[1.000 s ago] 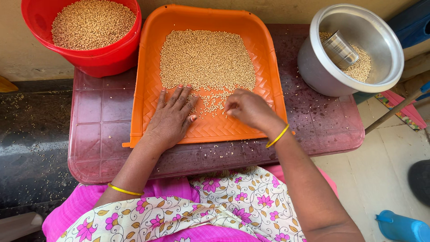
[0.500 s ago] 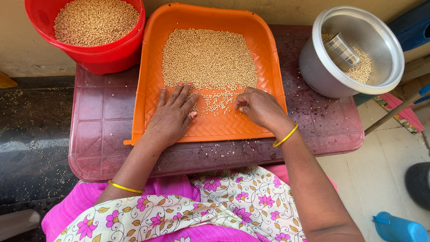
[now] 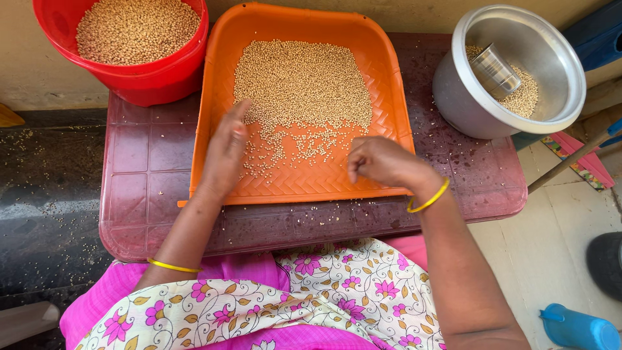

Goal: The person cleans grains by shaking them in a tray, spreading them out by hand to pick through them, and pouring the grains between a tray and a bowl.

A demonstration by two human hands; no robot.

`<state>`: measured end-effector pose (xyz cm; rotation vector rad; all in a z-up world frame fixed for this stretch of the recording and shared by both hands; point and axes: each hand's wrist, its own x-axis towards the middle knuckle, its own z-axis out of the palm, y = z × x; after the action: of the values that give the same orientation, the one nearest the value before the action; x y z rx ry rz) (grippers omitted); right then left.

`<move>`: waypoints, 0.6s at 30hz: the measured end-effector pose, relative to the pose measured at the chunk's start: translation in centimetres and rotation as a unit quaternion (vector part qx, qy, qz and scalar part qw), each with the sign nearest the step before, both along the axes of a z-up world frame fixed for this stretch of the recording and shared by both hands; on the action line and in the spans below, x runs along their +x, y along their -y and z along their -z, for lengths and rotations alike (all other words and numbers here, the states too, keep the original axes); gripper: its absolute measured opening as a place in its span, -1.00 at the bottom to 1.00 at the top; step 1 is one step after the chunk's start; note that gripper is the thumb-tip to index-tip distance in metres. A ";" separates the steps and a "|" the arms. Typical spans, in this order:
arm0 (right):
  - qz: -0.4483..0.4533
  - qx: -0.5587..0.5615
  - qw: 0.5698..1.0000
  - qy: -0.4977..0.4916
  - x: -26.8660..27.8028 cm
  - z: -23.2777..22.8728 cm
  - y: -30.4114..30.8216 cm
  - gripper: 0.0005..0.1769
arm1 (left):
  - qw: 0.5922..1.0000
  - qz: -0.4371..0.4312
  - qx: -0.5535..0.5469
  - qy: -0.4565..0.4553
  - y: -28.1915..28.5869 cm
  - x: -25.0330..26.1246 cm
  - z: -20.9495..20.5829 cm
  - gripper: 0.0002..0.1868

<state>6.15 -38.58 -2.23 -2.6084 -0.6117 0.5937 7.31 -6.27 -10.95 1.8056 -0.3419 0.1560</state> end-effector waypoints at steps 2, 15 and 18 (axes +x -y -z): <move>0.027 0.003 1.000 0.012 0.0 -0.4 1.0 -0.86 | 0.993 0.006 -0.114 -0.017 -0.6 0.5 0.2 -0.19; 0.037 -0.030 0.998 -0.030 -1.4 -1.5 -0.2 -0.66 | 0.985 -0.016 -0.167 -0.036 -0.3 0.8 0.6 -0.14; 0.031 -0.053 0.997 -0.037 -1.5 -1.8 -0.5 -0.58 | 0.986 -0.021 -0.157 -0.042 -0.2 0.8 0.5 -0.13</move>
<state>4.64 -38.13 -0.46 -2.6779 -0.4864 0.7174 8.08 -6.04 -11.44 1.5028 -0.2060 0.1546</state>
